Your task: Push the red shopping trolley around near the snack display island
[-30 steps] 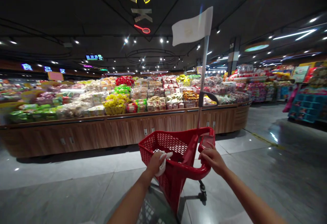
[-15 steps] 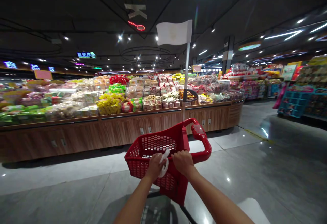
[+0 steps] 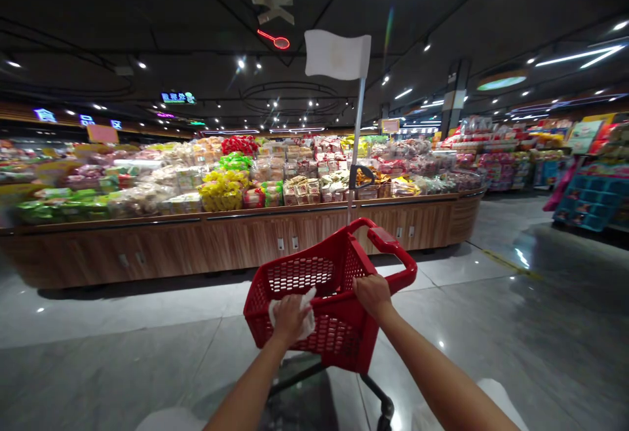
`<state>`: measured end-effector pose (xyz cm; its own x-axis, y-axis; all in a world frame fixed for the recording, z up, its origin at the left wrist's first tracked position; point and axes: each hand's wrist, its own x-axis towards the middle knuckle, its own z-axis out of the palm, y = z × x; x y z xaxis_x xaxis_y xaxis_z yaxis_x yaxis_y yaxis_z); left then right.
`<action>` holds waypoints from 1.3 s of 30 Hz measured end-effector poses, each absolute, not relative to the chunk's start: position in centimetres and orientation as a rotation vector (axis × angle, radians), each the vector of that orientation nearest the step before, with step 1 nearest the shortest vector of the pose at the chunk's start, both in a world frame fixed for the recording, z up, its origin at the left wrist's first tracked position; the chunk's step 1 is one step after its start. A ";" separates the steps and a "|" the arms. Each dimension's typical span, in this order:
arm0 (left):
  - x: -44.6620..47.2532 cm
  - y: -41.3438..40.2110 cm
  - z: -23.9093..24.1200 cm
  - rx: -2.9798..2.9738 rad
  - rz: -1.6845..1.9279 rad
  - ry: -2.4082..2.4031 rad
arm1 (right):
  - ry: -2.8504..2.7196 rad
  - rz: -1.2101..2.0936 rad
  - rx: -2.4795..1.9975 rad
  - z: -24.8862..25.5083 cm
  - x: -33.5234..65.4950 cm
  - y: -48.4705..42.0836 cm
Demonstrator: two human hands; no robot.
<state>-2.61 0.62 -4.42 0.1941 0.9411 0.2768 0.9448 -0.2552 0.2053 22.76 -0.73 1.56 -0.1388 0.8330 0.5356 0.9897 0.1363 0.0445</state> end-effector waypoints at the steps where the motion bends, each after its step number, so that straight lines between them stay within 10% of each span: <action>1: -0.1 0.3 -4.5 -2.468 -0.590 -1.847 | -2.047 -0.565 -1.751 1.5 22.7 -0.5; 8: 8.6 0.4 -2.1 -2.627 -0.473 -1.660 | -2.122 -0.547 -1.686 1.8 23.4 -0.1; 20: -11.3 0.0 -4.4 -2.564 -0.299 -1.856 | -2.119 -0.588 -1.700 1.8 27.2 0.6; 33: 4.5 0.1 -3.1 -2.586 -0.321 -1.719 | -2.182 -0.219 -1.622 -2.8 19.0 -1.0; 39: -1.9 -0.4 -5.4 -2.720 -0.308 -1.512 | -2.155 -0.023 -1.507 -4.0 20.9 -0.5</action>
